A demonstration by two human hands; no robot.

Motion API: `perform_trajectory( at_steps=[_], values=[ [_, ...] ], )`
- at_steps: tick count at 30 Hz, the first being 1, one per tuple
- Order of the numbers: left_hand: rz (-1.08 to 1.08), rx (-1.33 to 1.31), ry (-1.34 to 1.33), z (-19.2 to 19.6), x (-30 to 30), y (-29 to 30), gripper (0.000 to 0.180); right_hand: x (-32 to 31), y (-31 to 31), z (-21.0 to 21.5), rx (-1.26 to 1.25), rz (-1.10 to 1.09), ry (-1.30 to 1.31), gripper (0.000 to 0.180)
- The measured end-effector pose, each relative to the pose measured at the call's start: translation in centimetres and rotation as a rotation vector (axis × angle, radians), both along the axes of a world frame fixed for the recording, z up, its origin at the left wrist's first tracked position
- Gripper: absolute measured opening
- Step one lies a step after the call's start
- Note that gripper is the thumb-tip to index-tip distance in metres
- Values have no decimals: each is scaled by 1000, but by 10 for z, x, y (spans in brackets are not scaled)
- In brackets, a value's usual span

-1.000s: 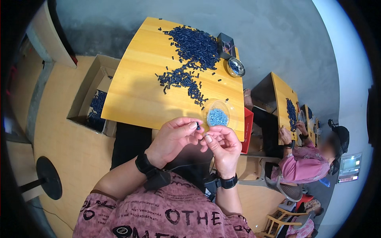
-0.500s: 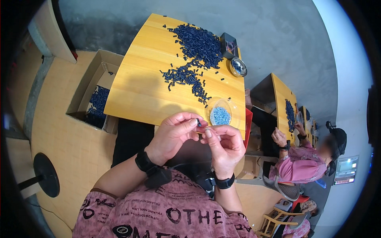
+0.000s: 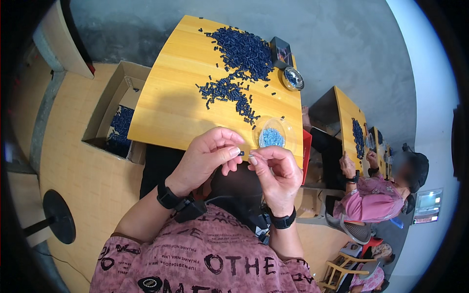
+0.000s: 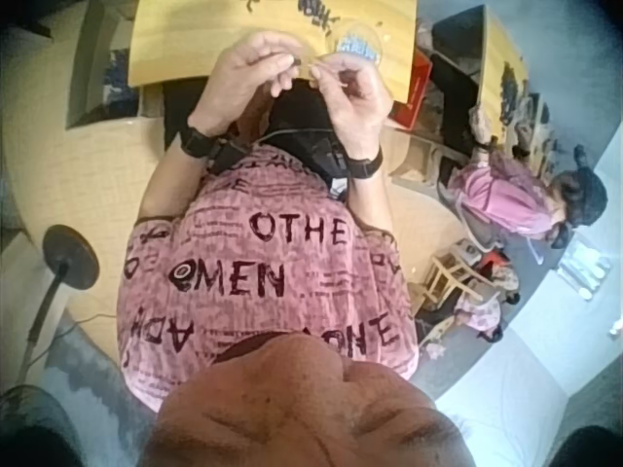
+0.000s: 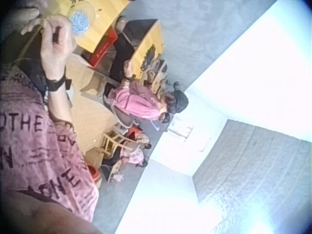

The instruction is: Assembling small blue plastic components into black housings by hand on a workbench.

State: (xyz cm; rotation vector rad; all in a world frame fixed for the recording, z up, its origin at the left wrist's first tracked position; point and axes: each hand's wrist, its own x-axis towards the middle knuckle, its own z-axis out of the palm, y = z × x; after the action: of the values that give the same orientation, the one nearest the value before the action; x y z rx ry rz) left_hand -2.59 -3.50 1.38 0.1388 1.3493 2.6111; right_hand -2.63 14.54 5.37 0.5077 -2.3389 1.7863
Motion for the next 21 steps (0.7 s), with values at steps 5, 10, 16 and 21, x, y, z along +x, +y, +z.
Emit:
perform_trajectory(
  at_steps=[5, 10, 16, 21],
  values=[
    [-38, -45, 38, -6, -2, -1, 11, 0, 3, 3, 97, 44, -15, 15],
    [-59, -88, 80, -7, -3, -1, 11, 1, 4, 1, 119, 45, 2, 14],
    [-37, -132, 48, -7, -3, -1, 9, 2, 3, 2, 215, 46, 21, 13],
    [-12, -133, 63, -11, -2, 2, 10, 3, 1, -2, 215, -14, 60, 11]
  ],
)
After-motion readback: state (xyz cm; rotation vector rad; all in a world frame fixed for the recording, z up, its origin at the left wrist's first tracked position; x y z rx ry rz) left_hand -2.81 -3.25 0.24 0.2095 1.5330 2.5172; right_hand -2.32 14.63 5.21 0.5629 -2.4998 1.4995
